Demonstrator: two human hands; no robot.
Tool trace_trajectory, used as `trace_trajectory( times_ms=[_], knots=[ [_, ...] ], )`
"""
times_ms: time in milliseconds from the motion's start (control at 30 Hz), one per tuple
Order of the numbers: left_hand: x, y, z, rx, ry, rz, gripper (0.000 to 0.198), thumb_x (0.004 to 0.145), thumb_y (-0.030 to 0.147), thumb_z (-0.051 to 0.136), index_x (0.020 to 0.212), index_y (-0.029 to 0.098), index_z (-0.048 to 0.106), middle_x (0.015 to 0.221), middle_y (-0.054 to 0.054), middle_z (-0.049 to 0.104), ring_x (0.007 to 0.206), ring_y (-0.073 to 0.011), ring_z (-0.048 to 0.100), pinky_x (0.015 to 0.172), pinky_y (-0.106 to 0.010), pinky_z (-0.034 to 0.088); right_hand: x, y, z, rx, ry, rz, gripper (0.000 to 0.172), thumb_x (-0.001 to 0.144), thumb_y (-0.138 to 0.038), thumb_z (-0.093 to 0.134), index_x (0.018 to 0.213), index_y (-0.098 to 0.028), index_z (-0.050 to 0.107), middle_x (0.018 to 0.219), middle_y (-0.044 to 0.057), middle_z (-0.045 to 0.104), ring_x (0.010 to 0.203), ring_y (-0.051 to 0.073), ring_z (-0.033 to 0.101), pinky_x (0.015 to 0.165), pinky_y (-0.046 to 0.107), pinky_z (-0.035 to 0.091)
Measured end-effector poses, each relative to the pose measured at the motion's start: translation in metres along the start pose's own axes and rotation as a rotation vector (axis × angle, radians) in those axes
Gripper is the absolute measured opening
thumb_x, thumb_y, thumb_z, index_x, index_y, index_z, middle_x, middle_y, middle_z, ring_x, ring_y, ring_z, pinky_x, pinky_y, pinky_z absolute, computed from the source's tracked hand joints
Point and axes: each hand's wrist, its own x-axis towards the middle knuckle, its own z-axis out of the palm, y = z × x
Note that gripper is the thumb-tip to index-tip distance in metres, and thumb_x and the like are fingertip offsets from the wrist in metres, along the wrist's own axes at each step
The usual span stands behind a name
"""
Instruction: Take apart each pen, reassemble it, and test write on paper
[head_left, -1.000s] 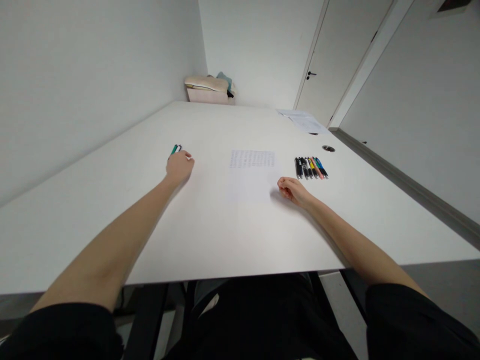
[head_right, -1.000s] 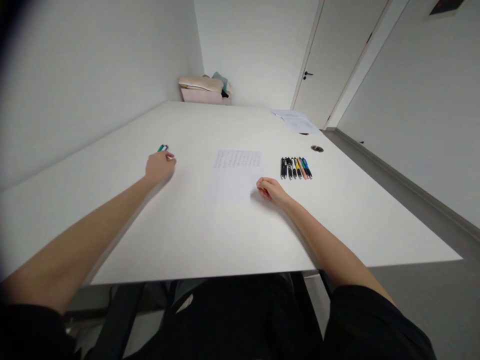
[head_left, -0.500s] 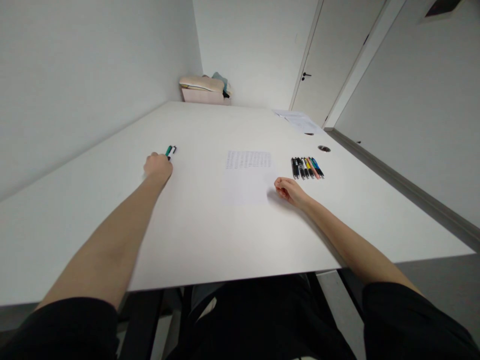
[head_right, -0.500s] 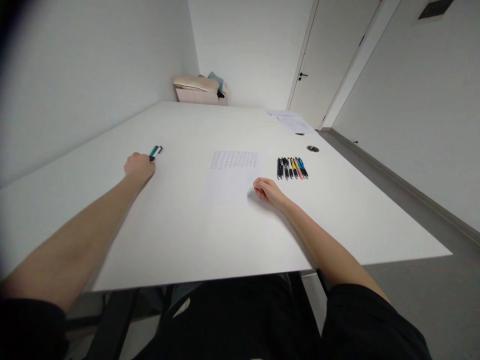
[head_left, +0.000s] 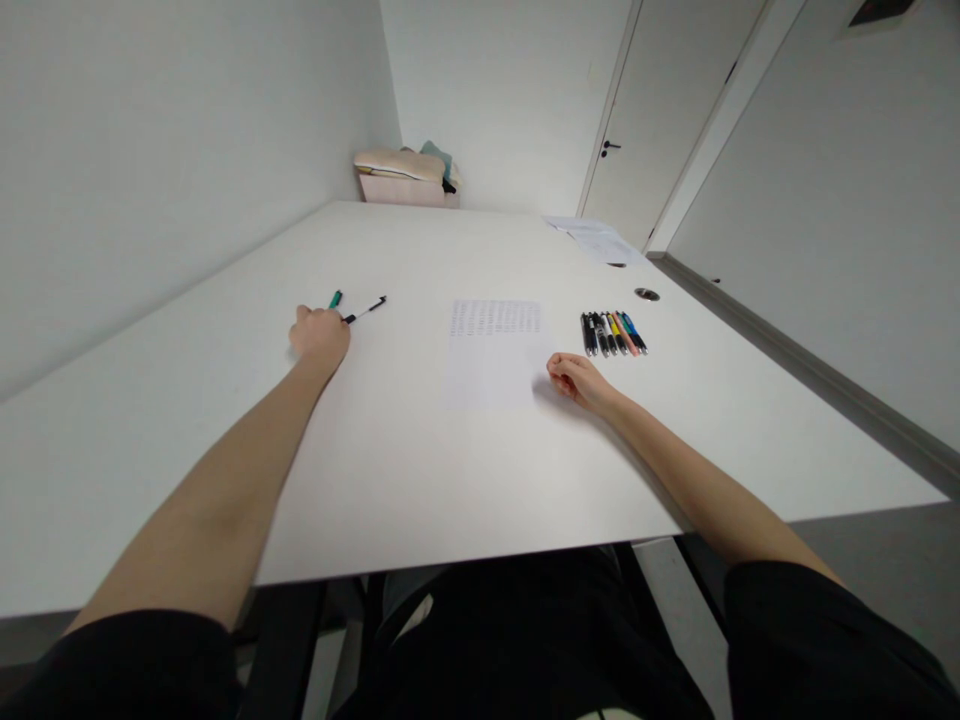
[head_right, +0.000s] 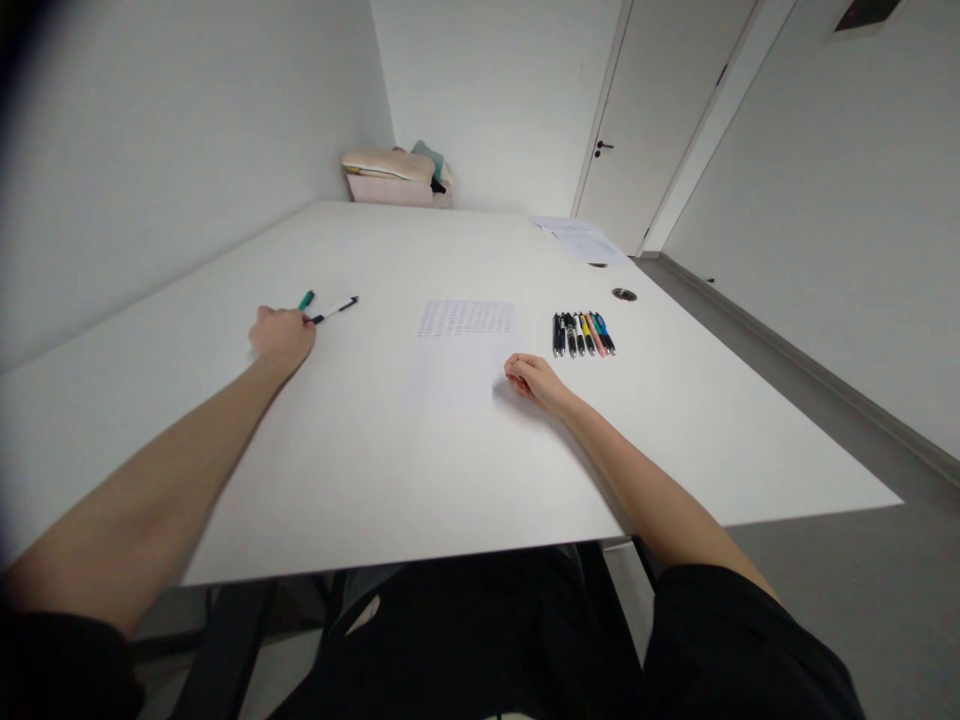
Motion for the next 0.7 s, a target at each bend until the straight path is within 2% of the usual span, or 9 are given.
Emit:
trace_trajectory(
  times_ms=[67,167,300,367,500,600,700],
  knots=[
    [-0.001,0.004,-0.002,-0.025,0.007,0.014,0.028,0.080,0.022,0.043,0.092,0.009,0.065,0.096,-0.022,0.062,0.106,-0.0362,0.047,0.074,-0.044,0.045,0.001,0.001,0.000,0.005,-0.001,0.000,0.005,0.059,-0.021,0.051,0.057,-0.019,0.047,0.038,-0.007,0.038,0.035,0.004,0.027,0.038,0.019,0.017],
    [-0.001,0.014,-0.006,-0.159,0.055,-0.013,0.025,0.080,0.021,0.044,0.091,0.012,0.065,0.097,-0.018,0.063,0.095,-0.0296,0.055,0.076,-0.039,0.045,0.002,0.002,-0.001,0.015,0.000,-0.002,0.006,0.059,-0.022,0.051,0.056,-0.019,0.047,0.037,-0.008,0.038,0.034,0.004,0.027,0.038,0.020,0.016],
    [-0.004,0.047,-0.016,-0.618,0.128,-0.167,0.019,0.074,0.020,0.051,0.084,0.013,0.066,0.077,-0.009,0.066,0.076,-0.0205,0.061,0.072,-0.031,0.045,0.002,0.002,-0.001,0.017,-0.006,-0.004,0.006,0.060,-0.022,0.052,0.057,-0.018,0.048,0.037,-0.008,0.039,0.034,0.004,0.027,0.038,0.020,0.016],
    [-0.014,0.073,-0.024,-0.871,0.068,-0.192,0.019,0.071,0.021,0.056,0.083,0.012,0.067,0.067,-0.005,0.064,0.065,-0.0162,0.059,0.067,-0.028,0.046,0.002,0.001,-0.001,0.023,-0.009,-0.005,0.007,0.060,-0.022,0.053,0.057,-0.018,0.048,0.038,-0.008,0.039,0.034,0.004,0.027,0.038,0.020,0.016],
    [-0.053,0.124,-0.043,-1.311,-0.123,-0.076,0.022,0.067,0.022,0.061,0.085,0.010,0.067,0.067,-0.004,0.064,0.061,-0.0118,0.058,0.066,-0.026,0.048,0.002,0.002,0.000,0.045,0.012,-0.011,0.010,0.061,-0.024,0.056,0.058,-0.018,0.048,0.039,-0.008,0.039,0.035,0.004,0.028,0.038,0.019,0.016],
    [-0.087,0.148,-0.054,-1.372,-0.202,0.053,0.024,0.067,0.025,0.063,0.086,0.010,0.067,0.067,-0.004,0.064,0.062,-0.0121,0.057,0.066,-0.027,0.048,0.002,0.003,0.001,0.053,0.038,-0.041,0.016,0.062,-0.027,0.062,0.061,-0.018,0.048,0.042,-0.009,0.038,0.037,0.003,0.030,0.038,0.018,0.018],
    [-0.111,0.157,-0.057,-1.359,-0.262,0.168,0.024,0.067,0.026,0.065,0.086,0.012,0.068,0.072,-0.004,0.066,0.066,-0.0132,0.059,0.068,-0.028,0.048,0.003,0.005,0.000,0.037,0.086,-0.095,0.022,0.064,-0.033,0.067,0.070,-0.018,0.052,0.043,-0.009,0.041,0.037,0.003,0.032,0.037,0.017,0.021]
  ],
)
